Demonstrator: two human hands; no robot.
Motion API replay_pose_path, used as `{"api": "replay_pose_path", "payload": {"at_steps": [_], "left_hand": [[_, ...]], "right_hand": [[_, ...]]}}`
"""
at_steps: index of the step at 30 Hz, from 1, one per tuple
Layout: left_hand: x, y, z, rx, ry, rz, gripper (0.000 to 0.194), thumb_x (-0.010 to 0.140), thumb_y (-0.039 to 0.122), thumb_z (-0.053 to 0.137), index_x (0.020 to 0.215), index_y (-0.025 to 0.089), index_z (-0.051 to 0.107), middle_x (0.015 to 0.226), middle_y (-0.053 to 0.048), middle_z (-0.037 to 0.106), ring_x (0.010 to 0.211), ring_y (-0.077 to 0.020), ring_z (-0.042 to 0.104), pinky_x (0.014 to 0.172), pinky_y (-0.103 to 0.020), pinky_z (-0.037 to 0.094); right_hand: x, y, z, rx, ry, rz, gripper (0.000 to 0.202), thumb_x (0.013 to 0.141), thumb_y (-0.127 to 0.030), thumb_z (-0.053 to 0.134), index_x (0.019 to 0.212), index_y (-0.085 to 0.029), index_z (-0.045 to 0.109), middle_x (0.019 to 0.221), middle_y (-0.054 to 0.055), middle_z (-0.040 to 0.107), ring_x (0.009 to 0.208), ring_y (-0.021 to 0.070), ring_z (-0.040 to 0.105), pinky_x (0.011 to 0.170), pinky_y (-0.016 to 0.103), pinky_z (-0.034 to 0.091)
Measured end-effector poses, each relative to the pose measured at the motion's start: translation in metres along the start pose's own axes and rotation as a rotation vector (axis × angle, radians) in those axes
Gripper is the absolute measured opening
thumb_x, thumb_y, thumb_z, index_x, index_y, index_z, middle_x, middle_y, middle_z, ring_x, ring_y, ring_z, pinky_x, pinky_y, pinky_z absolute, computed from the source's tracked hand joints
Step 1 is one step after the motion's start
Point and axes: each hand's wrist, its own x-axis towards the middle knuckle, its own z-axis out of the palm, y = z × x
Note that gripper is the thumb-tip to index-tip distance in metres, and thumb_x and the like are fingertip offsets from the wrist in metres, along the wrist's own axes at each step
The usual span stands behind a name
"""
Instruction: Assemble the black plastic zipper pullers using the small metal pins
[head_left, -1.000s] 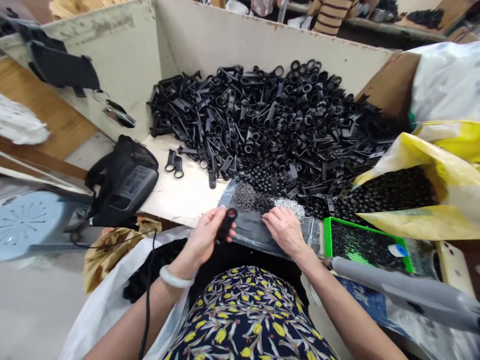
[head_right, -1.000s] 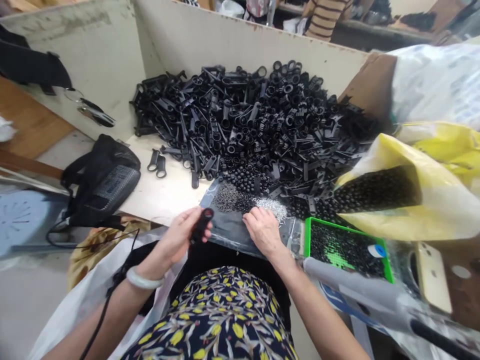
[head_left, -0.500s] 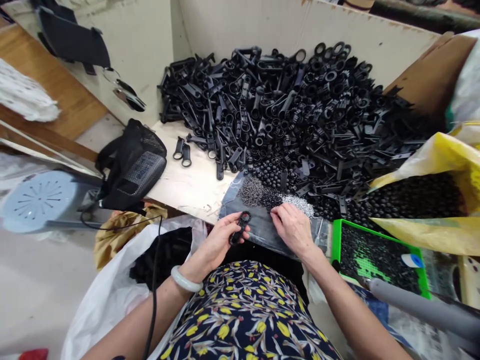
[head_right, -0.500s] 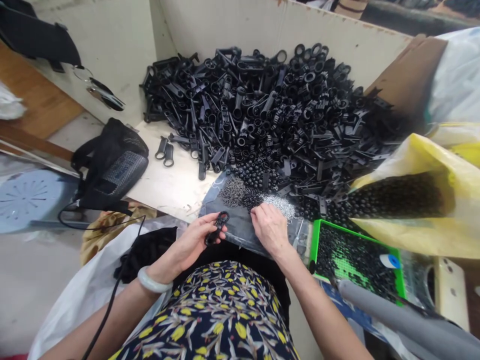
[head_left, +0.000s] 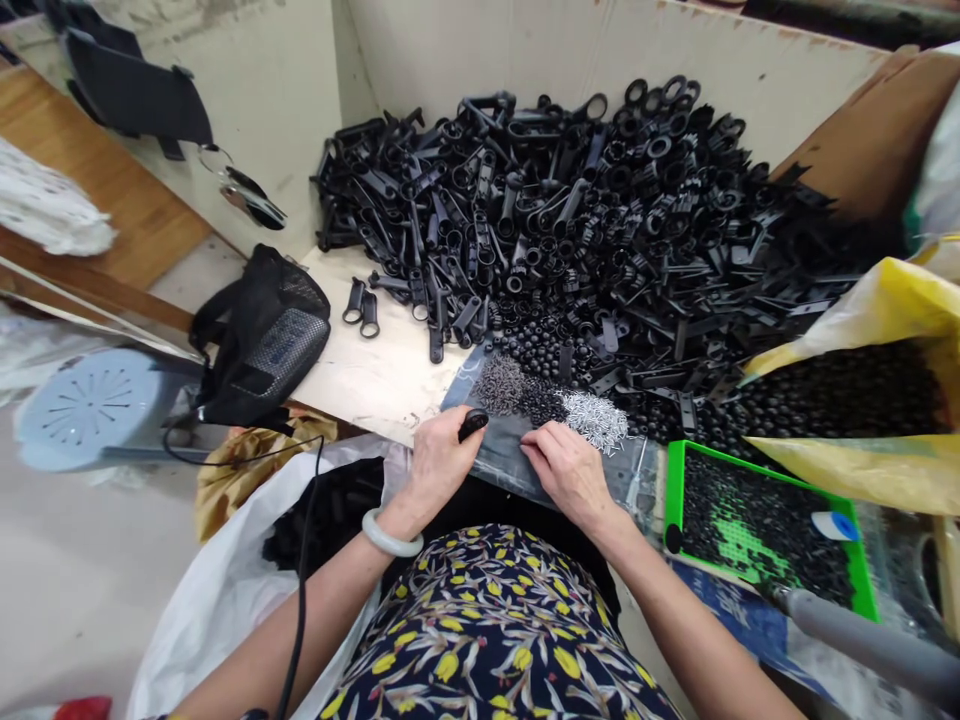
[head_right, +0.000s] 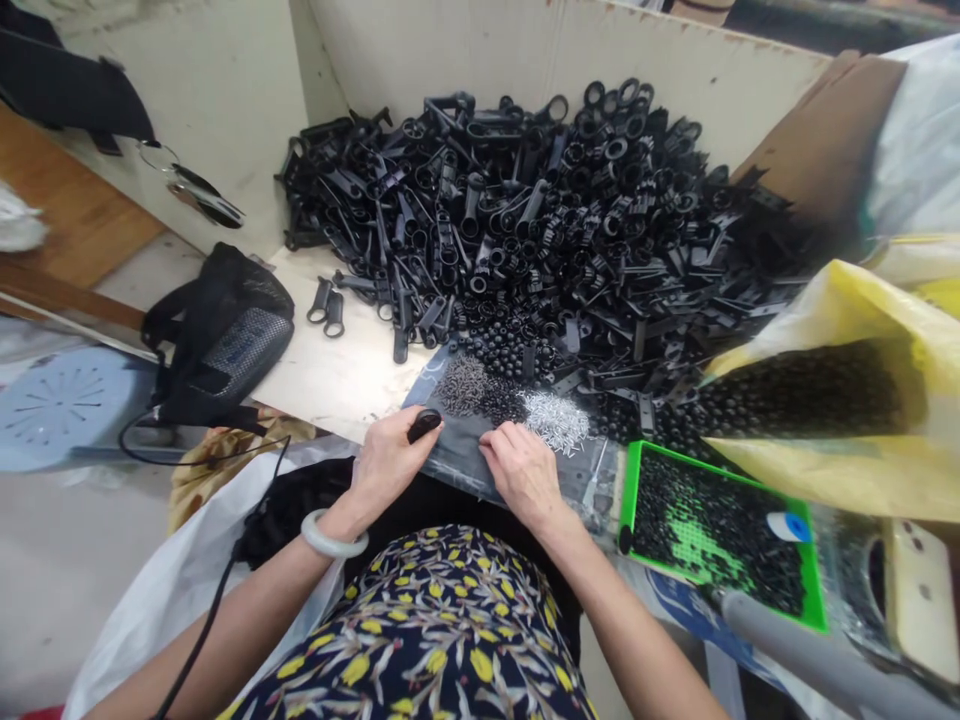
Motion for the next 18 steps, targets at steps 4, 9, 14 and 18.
{"api": "replay_pose_path", "payload": {"at_steps": [4, 9, 14, 18], "left_hand": [[0.008, 0.000, 0.016, 0.226, -0.013, 0.137, 0.011, 0.093, 0.019, 0.062, 0.086, 0.019, 0.070, 0.084, -0.007, 0.073, 0.077, -0.0212, 0.068, 0.070, -0.030, 0.045], [0.013, 0.000, 0.023, 0.312, -0.025, 0.121, 0.016, 0.092, 0.017, 0.065, 0.107, 0.018, 0.071, 0.096, -0.010, 0.077, 0.087, -0.0254, 0.072, 0.074, -0.032, 0.047], [0.017, 0.000, 0.019, 0.325, -0.052, 0.131, 0.016, 0.091, 0.016, 0.065, 0.106, 0.019, 0.071, 0.098, -0.009, 0.079, 0.089, -0.0254, 0.074, 0.073, -0.032, 0.048], [0.013, -0.007, 0.018, 0.343, -0.016, 0.172, 0.019, 0.091, 0.011, 0.060, 0.102, 0.020, 0.072, 0.095, -0.008, 0.079, 0.086, -0.0244, 0.073, 0.076, -0.033, 0.048]], "right_hand": [[0.001, 0.000, -0.002, -0.013, -0.013, 0.003, 0.018, 0.107, -0.028, 0.052, 0.102, -0.022, 0.068, 0.092, 0.005, 0.068, 0.085, 0.0194, 0.061, 0.077, 0.032, 0.044], [0.000, -0.001, -0.002, 0.001, -0.003, 0.010, 0.018, 0.107, -0.027, 0.053, 0.100, -0.022, 0.069, 0.090, 0.005, 0.068, 0.083, 0.0193, 0.061, 0.077, 0.031, 0.044], [-0.001, -0.001, -0.001, 0.052, 0.007, 0.025, 0.020, 0.107, -0.028, 0.051, 0.099, -0.023, 0.069, 0.092, 0.006, 0.069, 0.086, 0.0193, 0.062, 0.078, 0.032, 0.046], [-0.002, -0.002, 0.001, 0.113, 0.041, 0.049, 0.019, 0.107, -0.028, 0.053, 0.099, -0.022, 0.069, 0.093, 0.005, 0.070, 0.088, 0.0186, 0.063, 0.081, 0.032, 0.047]]}}
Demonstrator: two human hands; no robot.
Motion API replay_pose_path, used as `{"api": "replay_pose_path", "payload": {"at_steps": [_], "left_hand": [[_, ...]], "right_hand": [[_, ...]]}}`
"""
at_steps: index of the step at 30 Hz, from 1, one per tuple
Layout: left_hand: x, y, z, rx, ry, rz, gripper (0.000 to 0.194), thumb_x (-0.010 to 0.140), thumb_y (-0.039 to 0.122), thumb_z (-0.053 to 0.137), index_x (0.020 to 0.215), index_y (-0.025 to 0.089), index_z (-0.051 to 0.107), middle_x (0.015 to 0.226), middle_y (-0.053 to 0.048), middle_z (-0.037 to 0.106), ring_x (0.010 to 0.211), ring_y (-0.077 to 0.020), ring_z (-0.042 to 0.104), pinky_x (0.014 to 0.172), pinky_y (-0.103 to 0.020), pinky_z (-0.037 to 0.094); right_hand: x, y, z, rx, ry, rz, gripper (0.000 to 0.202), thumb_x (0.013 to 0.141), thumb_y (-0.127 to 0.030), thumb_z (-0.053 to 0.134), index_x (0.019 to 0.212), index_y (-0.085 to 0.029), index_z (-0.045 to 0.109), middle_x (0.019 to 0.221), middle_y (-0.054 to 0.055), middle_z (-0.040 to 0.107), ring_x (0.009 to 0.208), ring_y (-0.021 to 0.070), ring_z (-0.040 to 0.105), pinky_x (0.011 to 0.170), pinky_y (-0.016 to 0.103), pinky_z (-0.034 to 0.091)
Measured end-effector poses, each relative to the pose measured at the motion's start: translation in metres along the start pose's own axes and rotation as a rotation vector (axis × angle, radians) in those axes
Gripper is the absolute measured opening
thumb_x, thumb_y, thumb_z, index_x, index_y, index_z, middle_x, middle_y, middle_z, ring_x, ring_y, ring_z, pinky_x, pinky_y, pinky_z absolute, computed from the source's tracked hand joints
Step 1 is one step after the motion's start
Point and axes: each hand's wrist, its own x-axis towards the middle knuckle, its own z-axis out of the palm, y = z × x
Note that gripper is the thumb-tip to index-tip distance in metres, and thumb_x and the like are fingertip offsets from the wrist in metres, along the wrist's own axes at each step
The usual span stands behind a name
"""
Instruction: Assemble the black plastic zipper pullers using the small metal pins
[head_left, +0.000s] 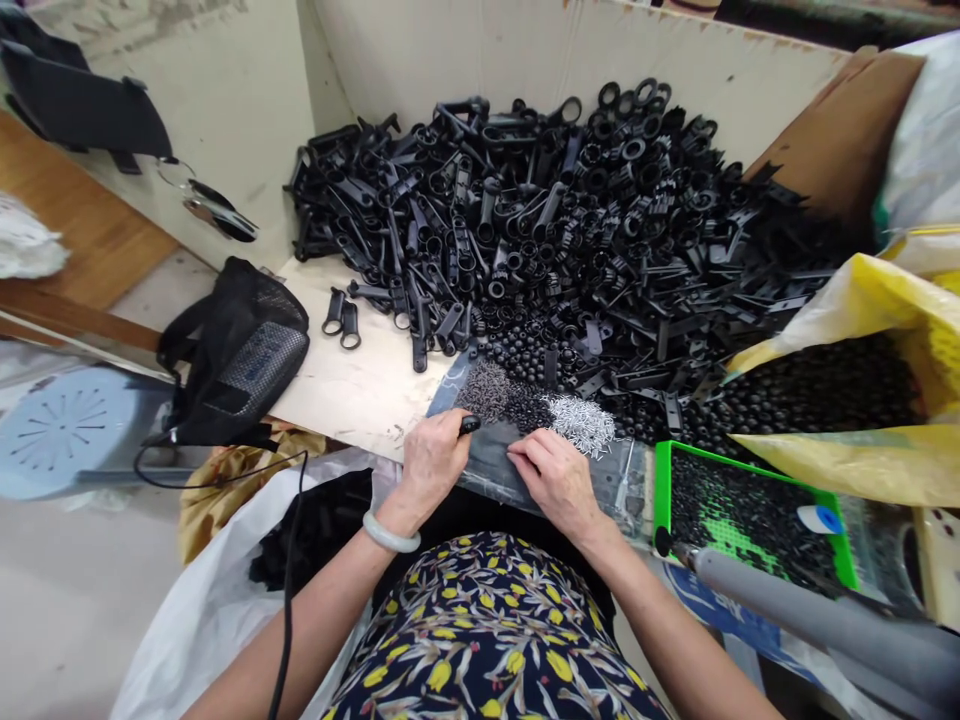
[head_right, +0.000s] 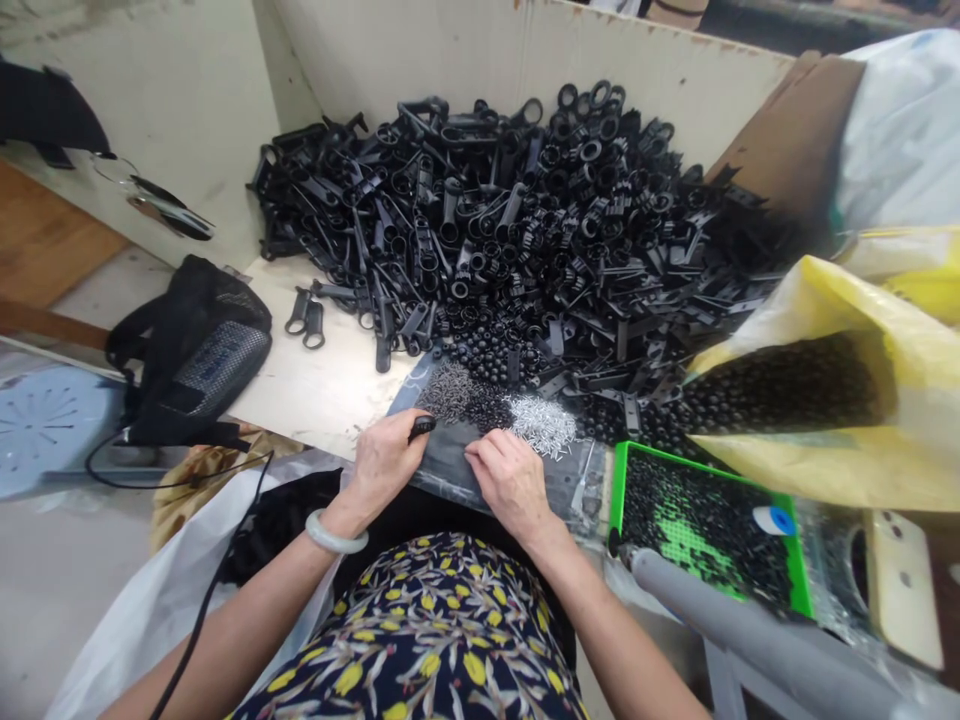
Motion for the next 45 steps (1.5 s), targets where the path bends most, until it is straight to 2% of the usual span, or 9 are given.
{"api": "replay_pose_path", "payload": {"at_steps": [7, 12, 16, 19, 23, 32, 35, 38, 45], "left_hand": [[-0.005, -0.009, -0.004, 0.147, 0.010, 0.186, 0.025, 0.088, 0.006, 0.058, 0.104, 0.018, 0.072, 0.095, -0.010, 0.078, 0.088, -0.0277, 0.070, 0.077, -0.040, 0.044], [-0.004, -0.015, -0.009, 0.022, 0.019, 0.203, 0.019, 0.090, 0.009, 0.059, 0.097, 0.018, 0.074, 0.089, -0.010, 0.078, 0.085, -0.0272, 0.069, 0.076, -0.039, 0.044], [-0.011, -0.004, -0.018, -0.504, 0.023, -0.095, 0.012, 0.092, 0.025, 0.064, 0.092, 0.019, 0.074, 0.085, -0.007, 0.077, 0.078, -0.0223, 0.068, 0.074, -0.033, 0.047], [-0.019, 0.015, -0.025, -0.963, -0.121, -0.404, 0.023, 0.086, 0.040, 0.073, 0.090, 0.017, 0.073, 0.066, -0.002, 0.069, 0.059, -0.0151, 0.058, 0.059, -0.026, 0.042], [-0.023, 0.033, -0.029, -1.250, -0.192, -0.554, 0.030, 0.076, 0.041, 0.081, 0.086, 0.014, 0.073, 0.064, -0.001, 0.069, 0.050, -0.0082, 0.045, 0.052, -0.021, 0.034], [-0.025, 0.028, -0.017, -1.126, -0.161, -0.498, 0.027, 0.083, 0.043, 0.075, 0.085, 0.015, 0.072, 0.068, -0.002, 0.072, 0.051, -0.0095, 0.048, 0.052, -0.023, 0.038], [-0.025, 0.027, -0.018, -0.966, -0.109, -0.395, 0.023, 0.086, 0.040, 0.070, 0.082, 0.017, 0.073, 0.072, -0.003, 0.074, 0.065, -0.0157, 0.063, 0.066, -0.026, 0.048], [-0.024, 0.027, -0.019, -0.896, -0.088, -0.343, 0.021, 0.088, 0.037, 0.068, 0.079, 0.018, 0.072, 0.075, -0.004, 0.076, 0.074, -0.0190, 0.068, 0.074, -0.029, 0.050], [-0.022, 0.018, -0.011, -1.003, -0.119, -0.437, 0.025, 0.085, 0.042, 0.071, 0.087, 0.017, 0.071, 0.070, -0.003, 0.073, 0.055, -0.0135, 0.055, 0.055, -0.024, 0.044]], "right_hand": [[-0.001, 0.001, 0.008, -0.060, 0.070, -0.026, 0.016, 0.105, -0.026, 0.056, 0.098, -0.021, 0.070, 0.091, 0.005, 0.071, 0.083, 0.0187, 0.064, 0.077, 0.032, 0.046], [-0.001, -0.004, 0.006, 0.133, 0.120, 0.038, 0.014, 0.103, -0.025, 0.060, 0.097, -0.021, 0.072, 0.091, 0.005, 0.072, 0.085, 0.0190, 0.066, 0.080, 0.033, 0.049], [0.005, -0.018, 0.000, 0.523, 0.206, 0.209, 0.010, 0.099, -0.025, 0.066, 0.096, -0.023, 0.076, 0.091, 0.004, 0.074, 0.079, 0.0170, 0.066, 0.072, 0.030, 0.051], [0.013, -0.028, -0.003, 0.765, 0.237, 0.318, 0.007, 0.094, -0.027, 0.072, 0.094, -0.024, 0.078, 0.089, 0.003, 0.075, 0.076, 0.0159, 0.067, 0.067, 0.027, 0.051], [0.018, -0.031, -0.001, 0.886, 0.230, 0.336, 0.008, 0.092, -0.029, 0.074, 0.094, -0.025, 0.080, 0.091, 0.003, 0.076, 0.082, 0.0163, 0.069, 0.074, 0.027, 0.053], [0.012, -0.025, 0.012, 0.994, 0.228, 0.421, 0.010, 0.090, -0.032, 0.076, 0.096, -0.024, 0.078, 0.087, 0.003, 0.076, 0.075, 0.0163, 0.071, 0.071, 0.027, 0.057], [0.014, -0.027, 0.011, 0.880, 0.241, 0.357, 0.009, 0.093, -0.031, 0.072, 0.097, -0.024, 0.077, 0.095, 0.004, 0.078, 0.084, 0.0183, 0.073, 0.076, 0.029, 0.058], [0.017, -0.028, 0.011, 0.701, 0.244, 0.236, 0.010, 0.097, -0.028, 0.067, 0.099, -0.025, 0.077, 0.096, 0.004, 0.077, 0.087, 0.0182, 0.073, 0.080, 0.029, 0.057], [0.023, -0.021, 0.019, 0.557, 0.257, 0.259, 0.012, 0.100, -0.028, 0.063, 0.102, -0.024, 0.074, 0.094, 0.003, 0.076, 0.082, 0.0179, 0.072, 0.078, 0.031, 0.057]]}}
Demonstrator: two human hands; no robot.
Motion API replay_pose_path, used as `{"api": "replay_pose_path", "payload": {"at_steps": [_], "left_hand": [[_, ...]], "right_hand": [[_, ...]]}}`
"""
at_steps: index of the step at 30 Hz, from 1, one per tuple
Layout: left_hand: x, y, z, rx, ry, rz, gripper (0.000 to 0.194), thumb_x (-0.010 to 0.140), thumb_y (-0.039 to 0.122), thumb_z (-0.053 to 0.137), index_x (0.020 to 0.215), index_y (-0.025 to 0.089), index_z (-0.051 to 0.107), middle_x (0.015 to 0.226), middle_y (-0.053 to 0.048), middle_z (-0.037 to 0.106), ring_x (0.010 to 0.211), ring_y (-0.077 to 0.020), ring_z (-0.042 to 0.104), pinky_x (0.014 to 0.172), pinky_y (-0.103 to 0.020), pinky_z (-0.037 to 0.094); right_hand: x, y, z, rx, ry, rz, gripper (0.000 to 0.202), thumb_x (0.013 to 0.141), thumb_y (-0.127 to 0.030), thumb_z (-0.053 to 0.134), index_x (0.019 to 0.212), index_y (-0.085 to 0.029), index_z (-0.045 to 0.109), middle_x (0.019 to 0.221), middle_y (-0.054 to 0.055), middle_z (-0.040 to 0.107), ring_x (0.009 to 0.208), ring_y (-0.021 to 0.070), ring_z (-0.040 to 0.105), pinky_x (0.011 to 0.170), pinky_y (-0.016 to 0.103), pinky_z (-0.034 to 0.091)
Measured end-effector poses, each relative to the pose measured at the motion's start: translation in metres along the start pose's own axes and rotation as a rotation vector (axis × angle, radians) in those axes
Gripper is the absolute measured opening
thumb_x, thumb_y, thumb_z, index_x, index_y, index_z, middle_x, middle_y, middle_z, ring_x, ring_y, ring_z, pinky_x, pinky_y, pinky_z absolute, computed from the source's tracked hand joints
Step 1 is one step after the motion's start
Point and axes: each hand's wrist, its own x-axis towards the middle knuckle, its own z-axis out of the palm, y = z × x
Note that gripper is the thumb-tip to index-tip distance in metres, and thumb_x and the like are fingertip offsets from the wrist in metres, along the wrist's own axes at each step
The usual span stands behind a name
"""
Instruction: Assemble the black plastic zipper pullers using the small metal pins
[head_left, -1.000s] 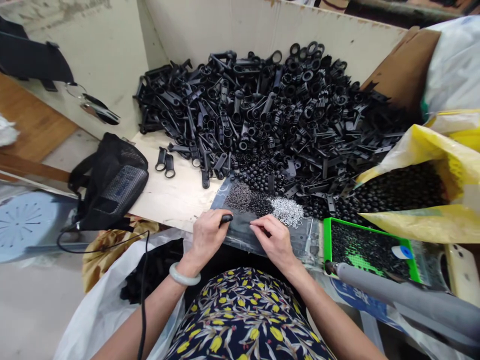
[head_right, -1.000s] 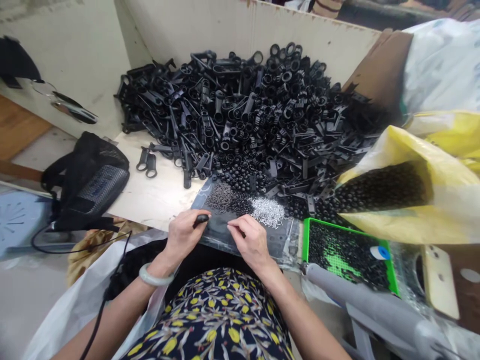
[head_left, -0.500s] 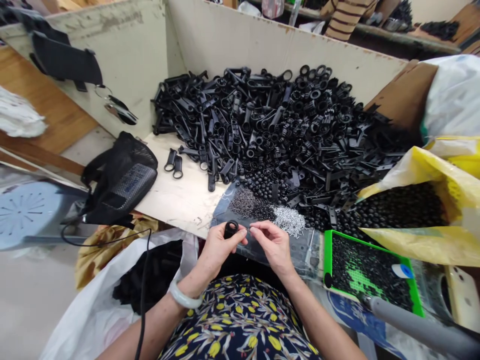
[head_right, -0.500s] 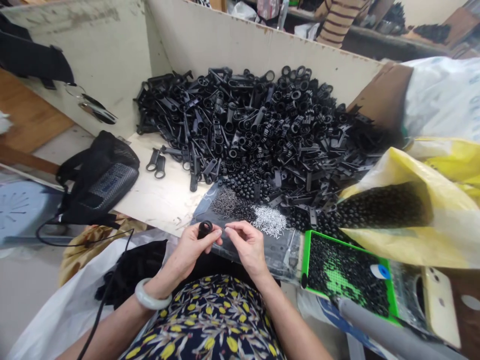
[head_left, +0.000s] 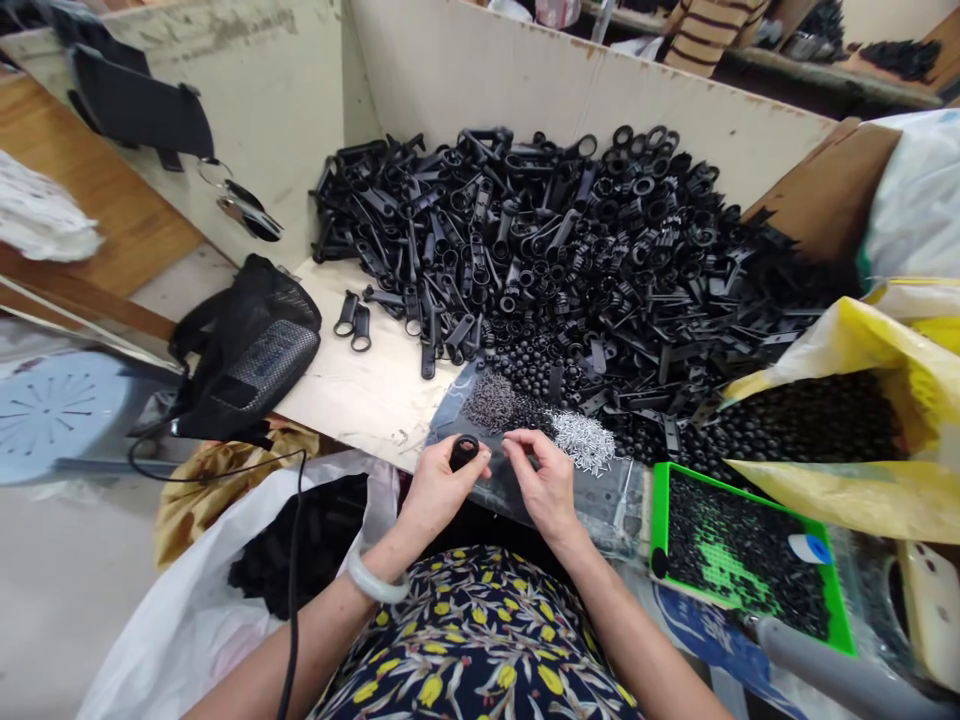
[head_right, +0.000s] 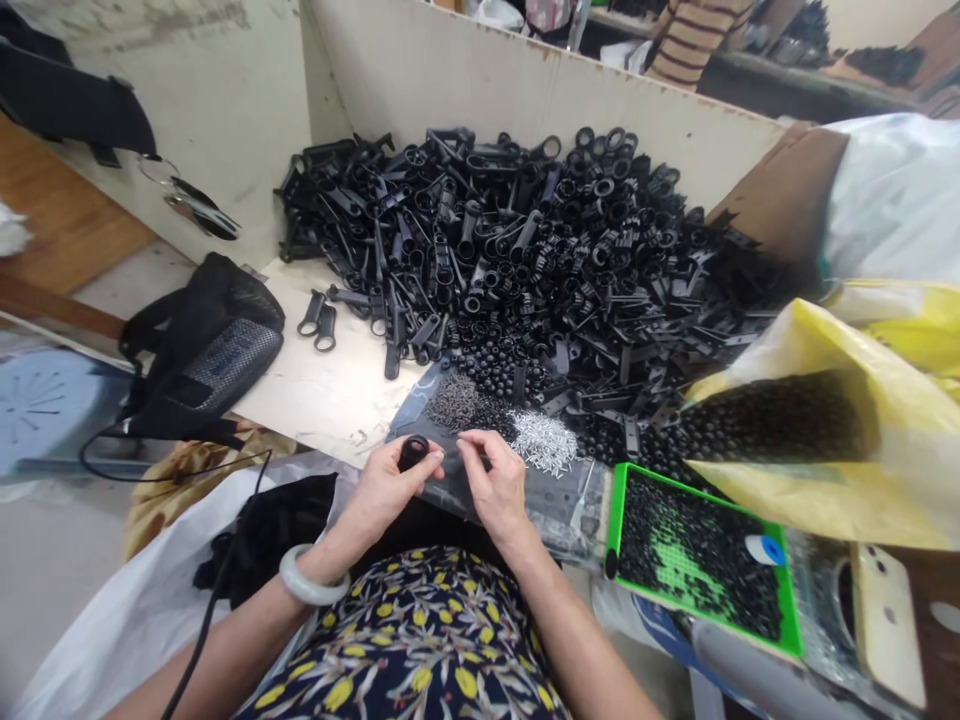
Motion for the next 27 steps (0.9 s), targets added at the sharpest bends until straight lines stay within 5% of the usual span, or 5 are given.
{"api": "replay_pose_path", "payload": {"at_steps": [5, 8, 18, 27], "left_hand": [[-0.001, 0.003, -0.001, -0.157, -0.034, -0.077, 0.028, 0.082, 0.042, 0.076, 0.086, 0.015, 0.071, 0.070, -0.003, 0.072, 0.051, -0.0091, 0.048, 0.053, -0.022, 0.039], [-0.004, 0.008, 0.001, -0.205, -0.035, -0.101, 0.028, 0.080, 0.041, 0.078, 0.084, 0.014, 0.071, 0.068, -0.003, 0.071, 0.051, -0.0084, 0.047, 0.053, -0.022, 0.038], [-0.015, 0.014, 0.008, -0.328, -0.036, -0.144, 0.026, 0.078, 0.037, 0.079, 0.082, 0.013, 0.069, 0.068, -0.004, 0.071, 0.050, -0.0073, 0.047, 0.051, -0.021, 0.036], [-0.023, 0.016, 0.006, -0.372, -0.077, -0.153, 0.027, 0.079, 0.038, 0.080, 0.083, 0.013, 0.071, 0.070, -0.005, 0.072, 0.052, -0.0072, 0.047, 0.053, -0.021, 0.036]], "right_hand": [[0.010, -0.001, -0.003, -0.045, -0.035, -0.124, 0.015, 0.100, -0.027, 0.062, 0.098, -0.024, 0.077, 0.104, 0.007, 0.072, 0.088, 0.0182, 0.069, 0.077, 0.031, 0.056], [0.008, -0.009, -0.008, 0.054, 0.008, -0.042, 0.012, 0.097, -0.028, 0.067, 0.098, -0.025, 0.078, 0.100, 0.006, 0.071, 0.077, 0.0157, 0.065, 0.068, 0.029, 0.053], [-0.007, -0.016, -0.010, 0.357, -0.080, 0.157, 0.007, 0.091, -0.029, 0.075, 0.092, -0.025, 0.080, 0.092, 0.004, 0.076, 0.085, 0.0181, 0.070, 0.076, 0.029, 0.057], [-0.009, -0.019, -0.017, 0.208, -0.110, -0.020, 0.010, 0.094, -0.029, 0.073, 0.095, -0.025, 0.082, 0.091, 0.005, 0.078, 0.081, 0.0183, 0.072, 0.072, 0.030, 0.058]]}}
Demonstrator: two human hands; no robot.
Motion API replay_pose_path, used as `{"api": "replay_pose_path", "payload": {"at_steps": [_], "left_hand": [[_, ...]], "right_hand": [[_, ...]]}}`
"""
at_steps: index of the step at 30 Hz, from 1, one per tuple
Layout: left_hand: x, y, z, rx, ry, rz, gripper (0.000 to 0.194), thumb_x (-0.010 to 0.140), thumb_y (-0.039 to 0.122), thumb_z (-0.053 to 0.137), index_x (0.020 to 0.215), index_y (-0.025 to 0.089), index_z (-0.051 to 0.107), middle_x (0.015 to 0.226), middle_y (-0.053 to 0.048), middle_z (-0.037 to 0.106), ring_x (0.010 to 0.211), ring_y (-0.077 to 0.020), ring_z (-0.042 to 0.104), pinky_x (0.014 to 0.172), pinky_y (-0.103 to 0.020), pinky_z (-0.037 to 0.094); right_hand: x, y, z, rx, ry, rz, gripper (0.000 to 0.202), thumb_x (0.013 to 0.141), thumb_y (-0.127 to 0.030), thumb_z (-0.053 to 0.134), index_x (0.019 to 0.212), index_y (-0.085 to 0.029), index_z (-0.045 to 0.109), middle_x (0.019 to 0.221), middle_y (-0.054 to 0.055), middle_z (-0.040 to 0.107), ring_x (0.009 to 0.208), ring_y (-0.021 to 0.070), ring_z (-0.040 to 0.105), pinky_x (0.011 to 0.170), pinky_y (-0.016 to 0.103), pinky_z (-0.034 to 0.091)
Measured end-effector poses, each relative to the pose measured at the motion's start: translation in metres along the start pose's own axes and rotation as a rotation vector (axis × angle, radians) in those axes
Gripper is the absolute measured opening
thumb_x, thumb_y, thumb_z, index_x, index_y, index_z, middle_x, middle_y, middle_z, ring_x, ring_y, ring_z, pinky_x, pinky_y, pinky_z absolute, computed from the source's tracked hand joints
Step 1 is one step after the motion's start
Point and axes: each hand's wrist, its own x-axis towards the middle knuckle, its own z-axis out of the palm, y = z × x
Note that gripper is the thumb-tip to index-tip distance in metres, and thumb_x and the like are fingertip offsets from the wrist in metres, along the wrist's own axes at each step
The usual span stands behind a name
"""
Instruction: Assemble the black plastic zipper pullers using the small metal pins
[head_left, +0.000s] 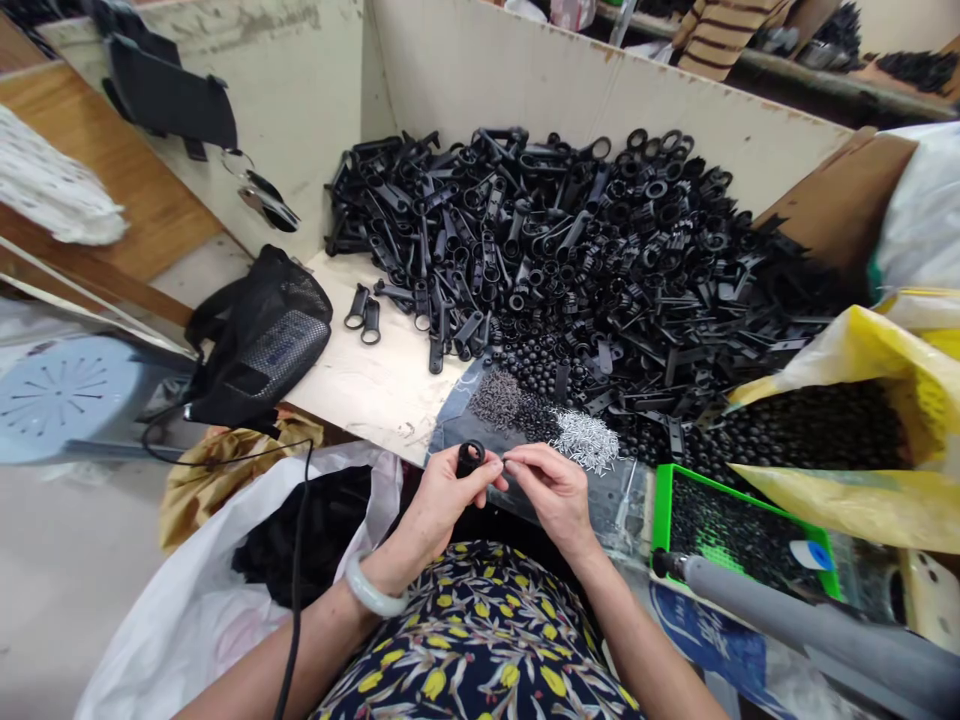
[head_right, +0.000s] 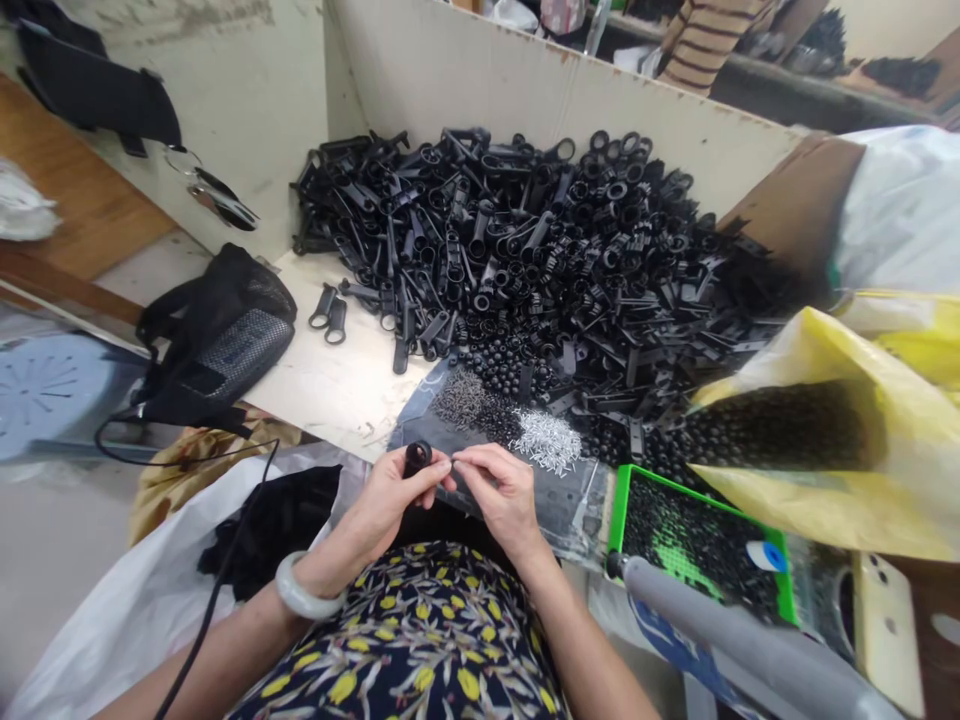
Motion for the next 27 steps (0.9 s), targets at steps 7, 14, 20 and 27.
{"api": "replay_pose_path", "payload": {"at_steps": [7, 14, 20, 27], "left_hand": [[-0.003, -0.001, 0.001, -0.082, -0.041, -0.019, 0.026, 0.077, 0.036, 0.083, 0.077, 0.013, 0.071, 0.066, -0.003, 0.068, 0.053, -0.0064, 0.044, 0.052, -0.020, 0.031], [-0.001, -0.001, 0.009, -0.345, -0.010, -0.197, 0.026, 0.069, 0.032, 0.086, 0.075, 0.014, 0.069, 0.063, 0.001, 0.064, 0.049, -0.0049, 0.044, 0.049, -0.020, 0.030], [-0.002, -0.001, 0.013, -0.382, -0.003, -0.196, 0.025, 0.069, 0.031, 0.087, 0.075, 0.014, 0.070, 0.063, 0.001, 0.063, 0.050, -0.0047, 0.045, 0.050, -0.019, 0.032], [-0.004, -0.005, 0.016, -0.405, -0.015, -0.199, 0.022, 0.074, 0.029, 0.085, 0.073, 0.014, 0.068, 0.065, 0.001, 0.063, 0.052, -0.0043, 0.046, 0.052, -0.019, 0.035]], "right_hand": [[-0.001, -0.009, -0.009, -0.030, -0.105, -0.041, 0.012, 0.096, -0.027, 0.069, 0.100, -0.026, 0.081, 0.094, 0.005, 0.077, 0.084, 0.0185, 0.073, 0.077, 0.032, 0.060], [-0.009, -0.010, -0.003, -0.039, -0.011, 0.007, 0.014, 0.095, -0.024, 0.070, 0.107, -0.026, 0.077, 0.094, 0.004, 0.076, 0.082, 0.0169, 0.073, 0.075, 0.029, 0.061], [-0.009, -0.008, -0.006, -0.134, -0.029, -0.087, 0.012, 0.096, -0.020, 0.067, 0.102, -0.024, 0.076, 0.095, 0.005, 0.076, 0.084, 0.0175, 0.072, 0.076, 0.030, 0.059], [-0.008, -0.009, -0.010, -0.213, -0.076, -0.142, 0.015, 0.095, -0.021, 0.067, 0.108, -0.025, 0.073, 0.094, 0.005, 0.075, 0.081, 0.0191, 0.070, 0.077, 0.034, 0.059]]}}
